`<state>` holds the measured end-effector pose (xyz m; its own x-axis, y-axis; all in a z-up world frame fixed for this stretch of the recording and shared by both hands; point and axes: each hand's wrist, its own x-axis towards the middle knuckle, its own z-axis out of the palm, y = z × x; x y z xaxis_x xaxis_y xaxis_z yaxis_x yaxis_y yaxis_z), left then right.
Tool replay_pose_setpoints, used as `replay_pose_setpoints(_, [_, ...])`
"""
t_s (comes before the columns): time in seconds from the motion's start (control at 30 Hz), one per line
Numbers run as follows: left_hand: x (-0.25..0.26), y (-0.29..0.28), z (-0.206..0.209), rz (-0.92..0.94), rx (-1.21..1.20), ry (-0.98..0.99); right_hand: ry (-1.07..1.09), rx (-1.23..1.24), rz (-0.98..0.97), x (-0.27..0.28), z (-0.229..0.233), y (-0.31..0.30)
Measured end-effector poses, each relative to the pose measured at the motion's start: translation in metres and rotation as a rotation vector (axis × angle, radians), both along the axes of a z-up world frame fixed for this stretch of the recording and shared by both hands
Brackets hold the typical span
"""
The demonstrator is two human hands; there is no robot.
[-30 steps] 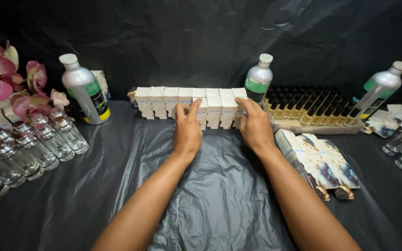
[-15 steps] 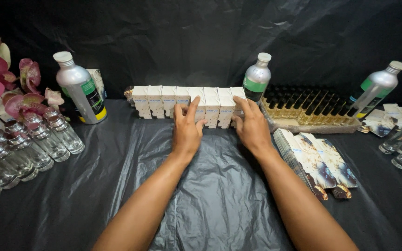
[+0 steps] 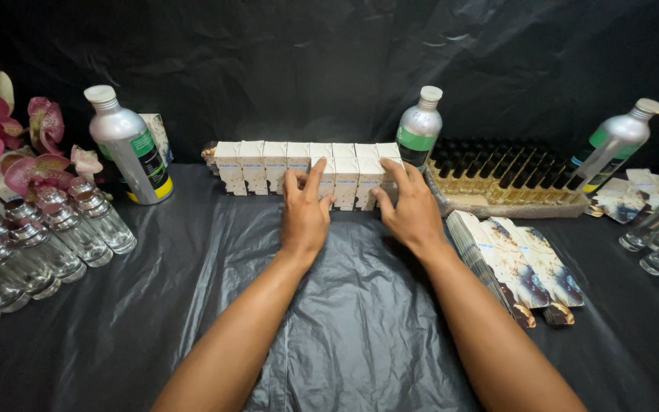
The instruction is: Folding cardboard boxes and placing perfume bottles inside them for retail packaging.
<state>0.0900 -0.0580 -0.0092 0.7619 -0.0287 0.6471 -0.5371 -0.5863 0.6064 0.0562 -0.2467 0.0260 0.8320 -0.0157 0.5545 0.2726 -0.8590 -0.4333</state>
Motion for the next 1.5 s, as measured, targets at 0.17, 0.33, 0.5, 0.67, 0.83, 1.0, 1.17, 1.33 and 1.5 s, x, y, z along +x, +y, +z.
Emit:
replay_pose_setpoints(0.17, [-0.001, -0.001, 0.001, -0.003, -0.012, 0.010, -0.010, -0.031, -0.027, 0.003, -0.004, 0.001])
replay_pose_setpoints(0.33, [-0.010, 0.000, 0.008, -0.019, -0.035, -0.002, -0.014, -0.031, -0.044, 0.001, -0.007, 0.002])
replay_pose_setpoints(0.5, [-0.027, 0.000, 0.023, 0.062, -0.065, -0.079, -0.167, -0.072, -0.058, -0.013, 0.008, 0.009])
replay_pose_setpoints(0.67, [-0.031, -0.005, 0.025, 0.109, -0.031, -0.355, -0.461, -0.164, -0.041, -0.004, 0.019, 0.000])
replay_pose_setpoints(0.83, [-0.037, -0.044, 0.030, -0.084, -0.023, -0.556, -0.553, -0.143, -0.009, -0.025, 0.047, -0.029])
replay_pose_setpoints(1.0, [-0.054, -0.107, 0.037, -0.462, 0.005, -0.520, -0.372, -0.264, -0.056, -0.043, 0.044, -0.117])
replay_pose_setpoints(1.17, [-0.069, -0.167, 0.039, -0.755, 0.101, -0.310, 0.114, -0.257, -0.311, -0.089, 0.048, -0.180])
replay_pose_setpoints(1.33, [-0.070, -0.230, 0.023, -0.816, 0.274, -0.170, 0.458, -0.279, -0.489, -0.107, 0.016, -0.217])
replay_pose_setpoints(1.5, [-0.077, -0.258, 0.005, -0.706, 0.516, -0.147, 0.559, -0.150, -0.570, -0.121, 0.017, -0.211])
